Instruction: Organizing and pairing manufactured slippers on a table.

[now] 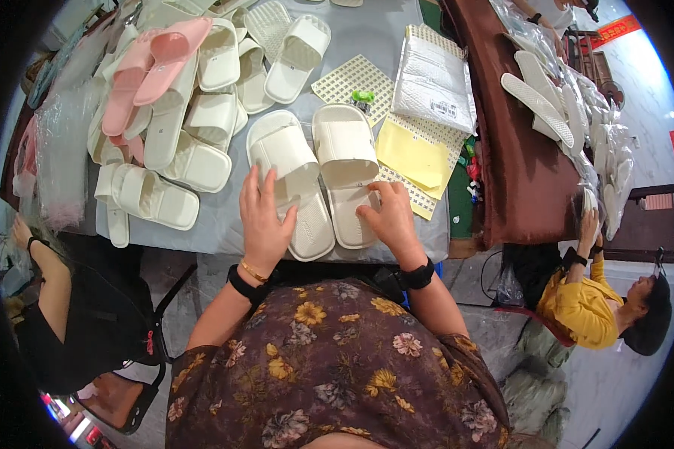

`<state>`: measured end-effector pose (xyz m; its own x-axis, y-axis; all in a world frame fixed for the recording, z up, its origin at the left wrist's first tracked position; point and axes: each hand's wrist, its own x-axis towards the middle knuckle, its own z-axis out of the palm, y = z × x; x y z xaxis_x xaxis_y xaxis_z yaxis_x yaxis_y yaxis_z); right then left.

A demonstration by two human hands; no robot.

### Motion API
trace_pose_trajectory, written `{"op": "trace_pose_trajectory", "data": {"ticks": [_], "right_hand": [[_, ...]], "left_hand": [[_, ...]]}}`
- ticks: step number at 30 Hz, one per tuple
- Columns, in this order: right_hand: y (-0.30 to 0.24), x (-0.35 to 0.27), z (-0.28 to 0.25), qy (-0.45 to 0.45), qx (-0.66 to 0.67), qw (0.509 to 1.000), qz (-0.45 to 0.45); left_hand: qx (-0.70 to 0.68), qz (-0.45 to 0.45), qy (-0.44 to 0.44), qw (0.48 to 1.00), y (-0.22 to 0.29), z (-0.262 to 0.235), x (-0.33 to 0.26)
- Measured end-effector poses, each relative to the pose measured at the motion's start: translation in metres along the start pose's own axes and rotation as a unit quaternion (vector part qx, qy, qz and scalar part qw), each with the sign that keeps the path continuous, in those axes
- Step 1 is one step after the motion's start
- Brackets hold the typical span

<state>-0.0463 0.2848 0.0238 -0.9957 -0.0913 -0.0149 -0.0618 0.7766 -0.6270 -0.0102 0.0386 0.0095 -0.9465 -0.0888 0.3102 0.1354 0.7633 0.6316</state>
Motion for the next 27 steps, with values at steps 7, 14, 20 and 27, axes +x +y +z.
{"op": "trace_pose_trajectory", "data": {"ticks": [7, 14, 20, 27], "right_hand": [[0.000, 0.012, 0.008, 0.054, 0.021, 0.998, -0.038], [0.003, 0.022, 0.025, 0.116, -0.044, 0.989, -0.085], [0.001, 0.025, 0.028, 0.117, -0.073, 0.986, -0.096], [0.006, 0.022, 0.021, 0.065, 0.001, 0.995, -0.074]], "left_hand": [[-0.080, 0.232, -0.144, 0.959, 0.032, 0.016, 0.012], [-0.019, 0.241, -0.163, 0.956, 0.035, 0.054, 0.026], [0.002, 0.230, -0.164, 0.959, 0.038, 0.051, 0.024], [0.011, 0.221, -0.148, 0.964, 0.035, 0.055, 0.019]]}}
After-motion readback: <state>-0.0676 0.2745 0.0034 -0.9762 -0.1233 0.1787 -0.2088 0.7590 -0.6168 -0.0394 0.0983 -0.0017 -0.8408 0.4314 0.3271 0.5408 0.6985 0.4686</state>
